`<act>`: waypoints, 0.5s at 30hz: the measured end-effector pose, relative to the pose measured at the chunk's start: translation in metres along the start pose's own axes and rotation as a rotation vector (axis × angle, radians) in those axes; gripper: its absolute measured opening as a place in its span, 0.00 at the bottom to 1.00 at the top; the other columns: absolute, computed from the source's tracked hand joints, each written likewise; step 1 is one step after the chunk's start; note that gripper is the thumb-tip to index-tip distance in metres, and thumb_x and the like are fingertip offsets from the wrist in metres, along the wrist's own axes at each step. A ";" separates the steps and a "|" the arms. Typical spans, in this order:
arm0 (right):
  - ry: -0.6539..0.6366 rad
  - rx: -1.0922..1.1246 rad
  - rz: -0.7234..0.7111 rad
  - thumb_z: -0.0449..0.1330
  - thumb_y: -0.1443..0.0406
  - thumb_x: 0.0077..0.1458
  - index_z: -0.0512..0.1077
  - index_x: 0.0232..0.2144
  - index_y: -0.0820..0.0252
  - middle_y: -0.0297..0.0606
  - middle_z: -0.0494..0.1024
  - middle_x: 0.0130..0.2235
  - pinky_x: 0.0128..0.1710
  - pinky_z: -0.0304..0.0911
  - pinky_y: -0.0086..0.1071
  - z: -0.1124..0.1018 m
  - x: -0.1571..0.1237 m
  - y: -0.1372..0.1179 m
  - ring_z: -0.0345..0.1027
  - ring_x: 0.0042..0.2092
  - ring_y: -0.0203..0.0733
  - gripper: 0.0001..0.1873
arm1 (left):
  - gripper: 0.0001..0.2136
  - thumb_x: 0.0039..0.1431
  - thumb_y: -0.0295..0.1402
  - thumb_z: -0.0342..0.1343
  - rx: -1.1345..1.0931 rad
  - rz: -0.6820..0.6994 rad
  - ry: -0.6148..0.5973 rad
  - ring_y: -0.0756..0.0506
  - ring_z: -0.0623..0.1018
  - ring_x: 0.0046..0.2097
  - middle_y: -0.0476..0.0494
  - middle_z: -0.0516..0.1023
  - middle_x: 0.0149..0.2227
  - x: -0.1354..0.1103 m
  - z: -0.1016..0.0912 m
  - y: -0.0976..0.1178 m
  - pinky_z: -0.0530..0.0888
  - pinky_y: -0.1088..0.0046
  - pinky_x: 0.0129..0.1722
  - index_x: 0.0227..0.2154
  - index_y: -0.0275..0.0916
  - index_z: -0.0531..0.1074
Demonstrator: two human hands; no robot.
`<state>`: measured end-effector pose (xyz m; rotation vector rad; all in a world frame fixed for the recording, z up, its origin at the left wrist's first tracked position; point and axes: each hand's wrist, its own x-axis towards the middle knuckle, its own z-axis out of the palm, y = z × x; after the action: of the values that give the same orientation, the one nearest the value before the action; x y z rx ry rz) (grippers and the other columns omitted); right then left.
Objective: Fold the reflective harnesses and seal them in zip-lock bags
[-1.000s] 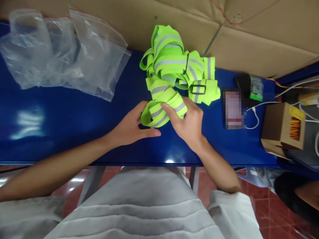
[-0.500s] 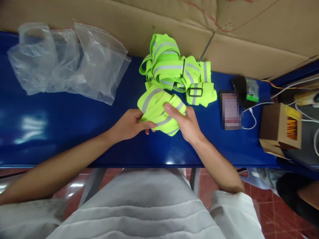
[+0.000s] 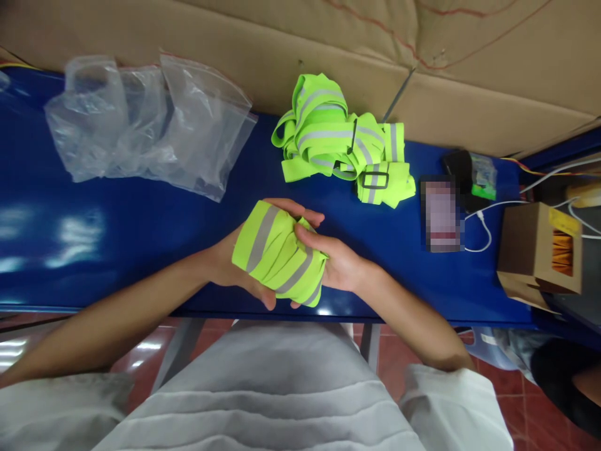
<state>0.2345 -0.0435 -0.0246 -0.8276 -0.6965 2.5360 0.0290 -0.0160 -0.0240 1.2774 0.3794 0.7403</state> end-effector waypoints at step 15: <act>0.665 -0.846 -0.600 0.56 0.41 0.65 0.68 0.63 0.56 0.47 0.74 0.63 0.56 0.74 0.43 0.005 -0.002 -0.003 0.72 0.61 0.51 0.35 | 0.43 0.31 0.48 0.81 0.353 -0.020 0.482 0.39 0.80 0.50 0.41 0.79 0.48 0.009 -0.010 -0.015 0.77 0.58 0.54 0.51 0.39 0.68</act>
<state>0.2338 -0.0434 -0.0188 -1.3544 -1.4979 1.2649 0.0332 -0.0041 -0.0403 1.4116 0.9460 0.9947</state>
